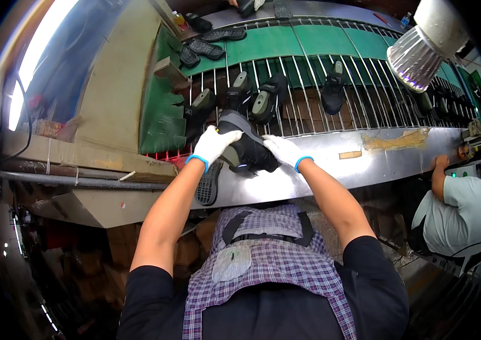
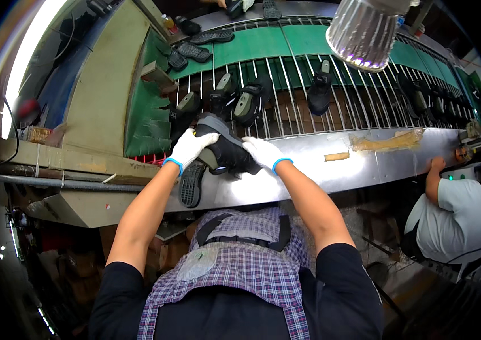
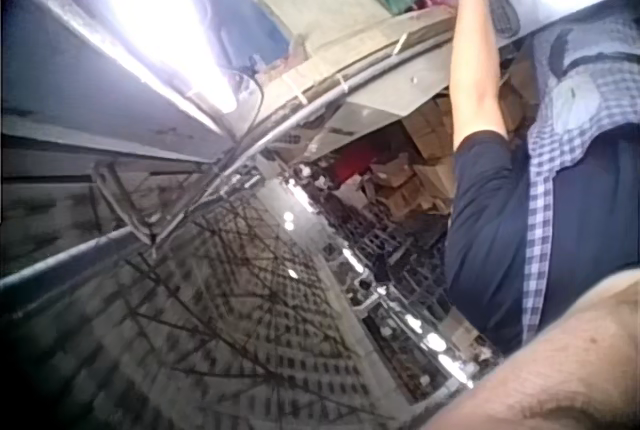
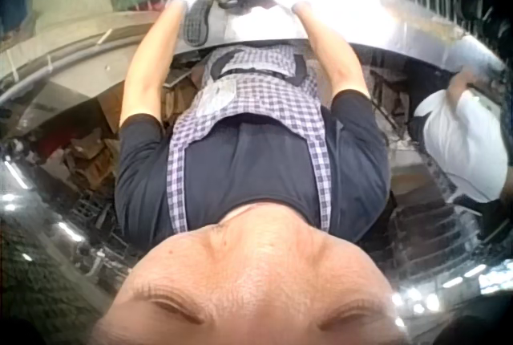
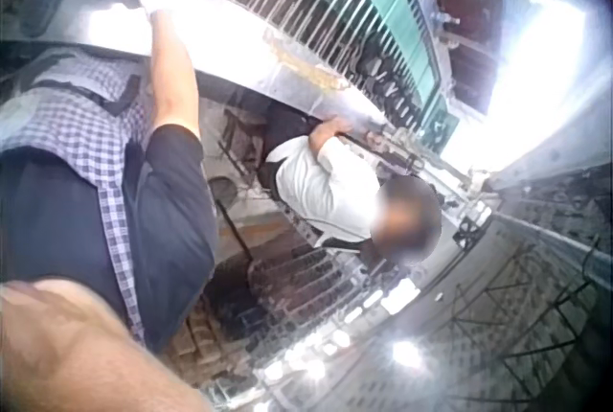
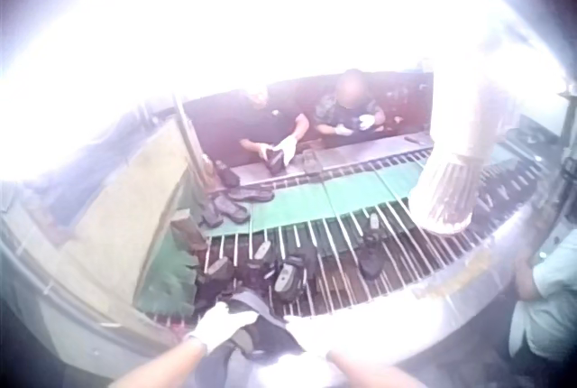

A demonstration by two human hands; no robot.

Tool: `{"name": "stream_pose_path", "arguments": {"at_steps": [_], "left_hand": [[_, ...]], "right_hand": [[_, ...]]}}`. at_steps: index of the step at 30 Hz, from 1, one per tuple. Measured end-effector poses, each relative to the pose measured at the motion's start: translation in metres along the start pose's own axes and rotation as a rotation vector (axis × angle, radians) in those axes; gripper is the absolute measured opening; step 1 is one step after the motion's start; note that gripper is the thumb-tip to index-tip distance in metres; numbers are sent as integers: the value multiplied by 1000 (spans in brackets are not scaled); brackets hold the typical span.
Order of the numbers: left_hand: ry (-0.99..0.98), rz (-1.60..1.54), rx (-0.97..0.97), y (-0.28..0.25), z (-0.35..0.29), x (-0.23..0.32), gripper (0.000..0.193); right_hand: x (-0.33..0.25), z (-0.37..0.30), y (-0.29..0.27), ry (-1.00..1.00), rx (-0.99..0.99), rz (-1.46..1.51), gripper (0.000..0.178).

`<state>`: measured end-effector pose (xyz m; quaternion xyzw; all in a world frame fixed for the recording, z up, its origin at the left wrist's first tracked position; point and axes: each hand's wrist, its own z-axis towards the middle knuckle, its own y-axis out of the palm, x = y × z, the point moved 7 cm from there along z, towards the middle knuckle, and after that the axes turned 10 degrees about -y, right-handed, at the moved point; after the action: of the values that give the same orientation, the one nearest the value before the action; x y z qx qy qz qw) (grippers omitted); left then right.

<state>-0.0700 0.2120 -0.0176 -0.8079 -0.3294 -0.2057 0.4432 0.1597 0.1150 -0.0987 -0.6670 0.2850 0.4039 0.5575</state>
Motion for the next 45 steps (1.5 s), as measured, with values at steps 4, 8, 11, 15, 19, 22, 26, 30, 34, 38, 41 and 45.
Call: {"name": "stream_pose_path", "arguments": {"at_steps": [4, 8, 11, 15, 19, 22, 26, 30, 34, 38, 41, 45], "left_hand": [[32, 156, 52, 4, -3, 17, 91], [22, 215, 16, 2, -21, 34, 99], [50, 232, -59, -1, -31, 47, 111], [153, 364, -112, 18, -73, 65, 108], [324, 337, -106, 50, -135, 88, 101], [601, 210, -17, 88, -152, 62, 96], [870, 52, 7, 118, -186, 48, 92], [1152, -43, -70, 138, -203, 19, 78], [1260, -24, -151, 142, -213, 1, 67], [1254, 6, -203, 141, -223, -7, 62], [1255, 78, -203, 138, -229, -10, 59], [1281, 147, -352, 138, -233, -12, 65]], "right_hand": [[11, 2, -8, -31, -68, 146, 55], [7, -11, 2, 41, 57, 209, 56], [9, -2, -9, -50, -41, 75, 55], [-36, -30, -56, 16, 318, 296, 50], [-82, -67, -89, -7, 500, 237, 48], [-99, -92, -93, 113, 472, 47, 48], [-58, -162, -84, 267, 487, 248, 46], [-52, -202, -59, 396, 412, 405, 49], [-58, -225, -40, 479, 325, 243, 52], [-65, -231, -26, 459, 293, 15, 53], [-81, -227, -28, 416, 241, -159, 53], [-95, -222, -29, 379, 77, -365, 52]]}}
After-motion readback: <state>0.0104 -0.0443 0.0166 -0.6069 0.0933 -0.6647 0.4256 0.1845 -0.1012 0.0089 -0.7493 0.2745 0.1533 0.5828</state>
